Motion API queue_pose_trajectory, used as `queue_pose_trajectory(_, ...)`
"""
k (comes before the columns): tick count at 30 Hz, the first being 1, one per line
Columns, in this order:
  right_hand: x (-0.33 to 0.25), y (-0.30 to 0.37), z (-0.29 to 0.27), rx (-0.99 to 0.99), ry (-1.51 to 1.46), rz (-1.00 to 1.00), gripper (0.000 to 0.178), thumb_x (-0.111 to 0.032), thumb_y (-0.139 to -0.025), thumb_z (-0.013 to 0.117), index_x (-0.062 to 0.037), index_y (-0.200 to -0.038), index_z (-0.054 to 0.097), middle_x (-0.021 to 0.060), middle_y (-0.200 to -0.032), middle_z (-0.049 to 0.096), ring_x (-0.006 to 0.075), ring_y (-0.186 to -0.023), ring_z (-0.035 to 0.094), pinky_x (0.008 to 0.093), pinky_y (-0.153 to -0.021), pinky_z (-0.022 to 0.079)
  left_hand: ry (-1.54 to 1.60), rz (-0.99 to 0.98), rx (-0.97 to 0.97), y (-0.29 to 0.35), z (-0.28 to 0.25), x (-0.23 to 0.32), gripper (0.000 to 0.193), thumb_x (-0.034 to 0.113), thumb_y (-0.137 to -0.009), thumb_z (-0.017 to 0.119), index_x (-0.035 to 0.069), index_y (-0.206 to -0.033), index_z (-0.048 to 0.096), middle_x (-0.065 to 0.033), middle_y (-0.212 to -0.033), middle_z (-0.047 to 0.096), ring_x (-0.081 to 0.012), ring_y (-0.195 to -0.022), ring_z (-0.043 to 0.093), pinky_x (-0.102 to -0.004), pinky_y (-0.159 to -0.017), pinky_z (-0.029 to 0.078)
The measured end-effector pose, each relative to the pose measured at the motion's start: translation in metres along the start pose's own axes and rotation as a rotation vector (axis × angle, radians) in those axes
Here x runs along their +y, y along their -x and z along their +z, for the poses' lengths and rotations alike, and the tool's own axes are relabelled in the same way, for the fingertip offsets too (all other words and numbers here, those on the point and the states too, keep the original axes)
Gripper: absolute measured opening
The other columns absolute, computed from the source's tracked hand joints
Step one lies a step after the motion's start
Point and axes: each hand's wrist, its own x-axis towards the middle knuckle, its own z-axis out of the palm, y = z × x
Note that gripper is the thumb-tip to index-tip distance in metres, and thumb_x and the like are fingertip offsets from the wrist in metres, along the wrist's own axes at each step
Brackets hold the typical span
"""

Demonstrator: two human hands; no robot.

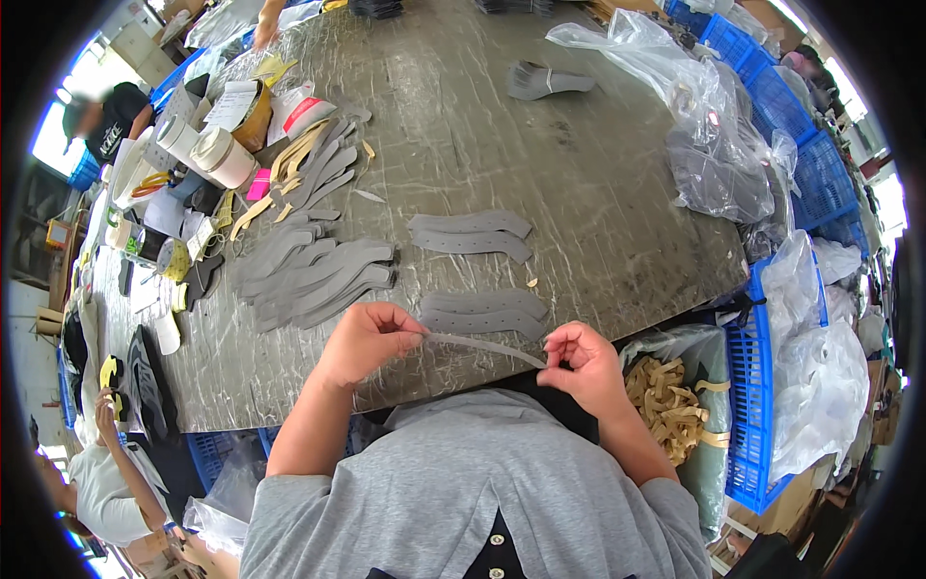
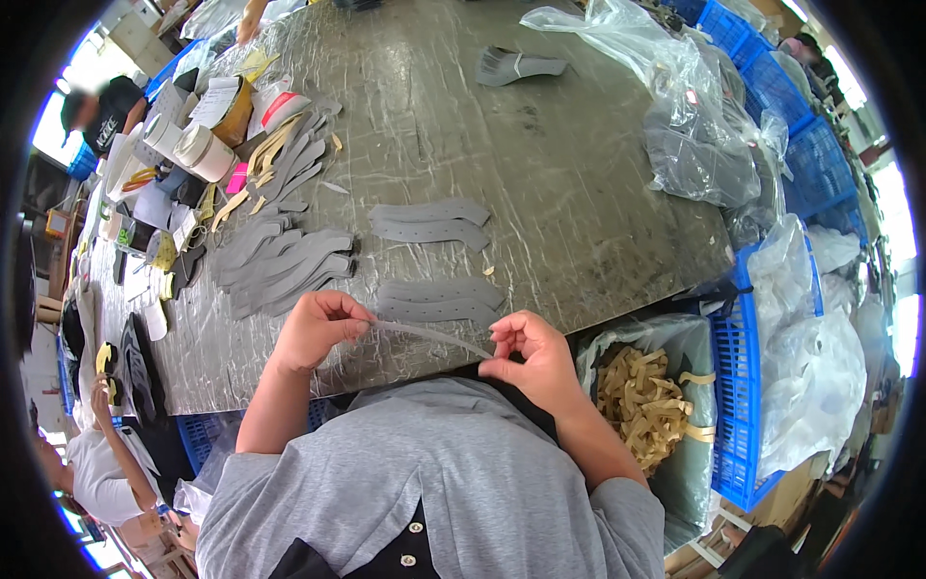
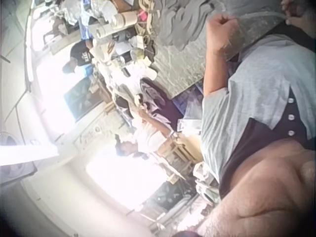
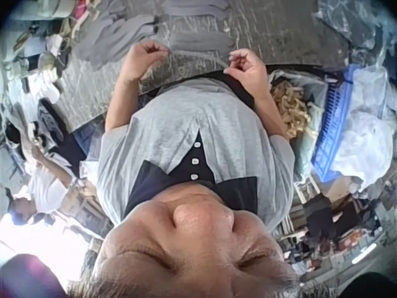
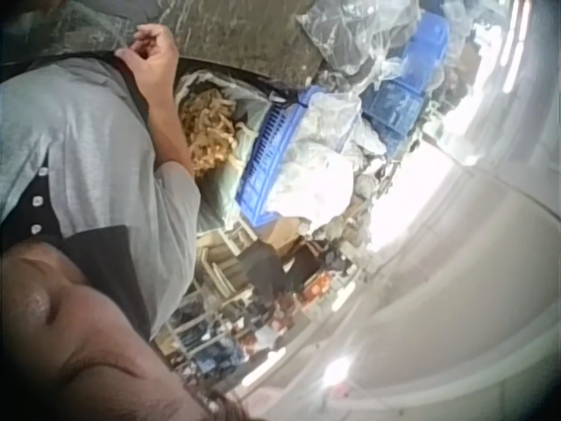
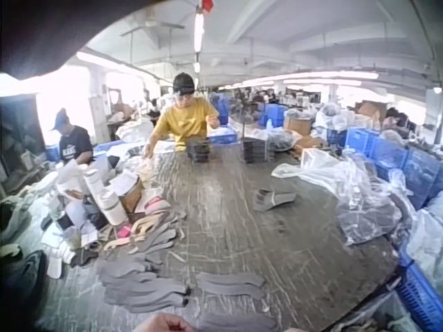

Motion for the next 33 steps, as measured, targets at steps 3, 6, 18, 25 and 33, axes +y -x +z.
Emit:
queue_pose_trajectory(3, 0.003, -0.004, 0.004, 0.044, 0.169, -0.013, 0.016, -0.003, -0.083, 0.075, -0.0005, -0.09, 0.062, 0.0023, -0.089, 0.058, 0.0077, -0.075, 0.054, 0.0219, -0.066, 0.046, 0.049, 0.002, 0.005, -0.001, 0.002, 0.0, 0.008, -0.004, -0.08, 0.07, -0.004, -0.088, 0.069, -0.0056, -0.082, 0.068, -0.008, -0.07, 0.058, -0.0217, -0.065, 0.047)
queue_pose_trajectory(6, 0.006, -0.01, 0.006, 0.12, 0.34, -0.022, 0.011, -0.002, -0.087, 0.071, -0.0013, -0.087, 0.06, -0.0005, -0.083, 0.058, 0.006, -0.072, 0.054, 0.021, -0.065, 0.045, 0.123, 0.124, 0.044, -0.006, 0.006, -0.007, 0.008, -0.001, -0.081, 0.071, -0.004, -0.088, 0.07, -0.0036, -0.081, 0.066, -0.0067, -0.069, 0.054, -0.0214, -0.065, 0.044)
queue_pose_trajectory(18, 0.035, -0.036, -0.001, 0.267, 0.515, 0.098, 0.022, -0.003, -0.082, 0.072, -0.0013, -0.095, 0.054, 0.0058, -0.072, 0.064, 0.0091, -0.062, 0.059, 0.0262, -0.058, 0.048, -0.546, -0.005, 0.195, -0.036, 0.019, -0.006, 0.016, 0.014, -0.077, 0.074, -0.001, -0.084, 0.073, -0.0093, -0.068, 0.067, -0.0136, -0.062, 0.059, -0.031, -0.061, 0.049)
queue_pose_trajectory(25, 0.032, -0.035, 0.004, 0.264, 0.643, 0.109, 0.02, -0.005, -0.081, 0.072, -0.0017, -0.093, 0.056, 0.0091, -0.07, 0.066, 0.0172, -0.059, 0.064, 0.0308, -0.058, 0.05, -0.556, 0.028, 0.199, -0.041, 0.016, -0.015, 0.018, 0.015, -0.077, 0.075, -0.001, -0.083, 0.073, -0.0063, -0.065, 0.065, -0.0095, -0.062, 0.056, -0.0282, -0.061, 0.048)
queue_pose_trajectory(33, 0.024, -0.033, 0.023, 0.128, 1.316, -0.307, 0.014, -0.009, -0.083, 0.069, -0.0055, -0.091, 0.059, 0.0123, -0.083, 0.054, 0.0316, -0.076, 0.057, 0.0399, -0.065, 0.05, -0.593, 0.005, 0.218, -0.041, 0.02, -0.012, 0.017, 0.015, -0.076, 0.074, -0.001, -0.084, 0.073, -0.0101, -0.069, 0.068, -0.0139, -0.064, 0.062, -0.0299, -0.062, 0.05)
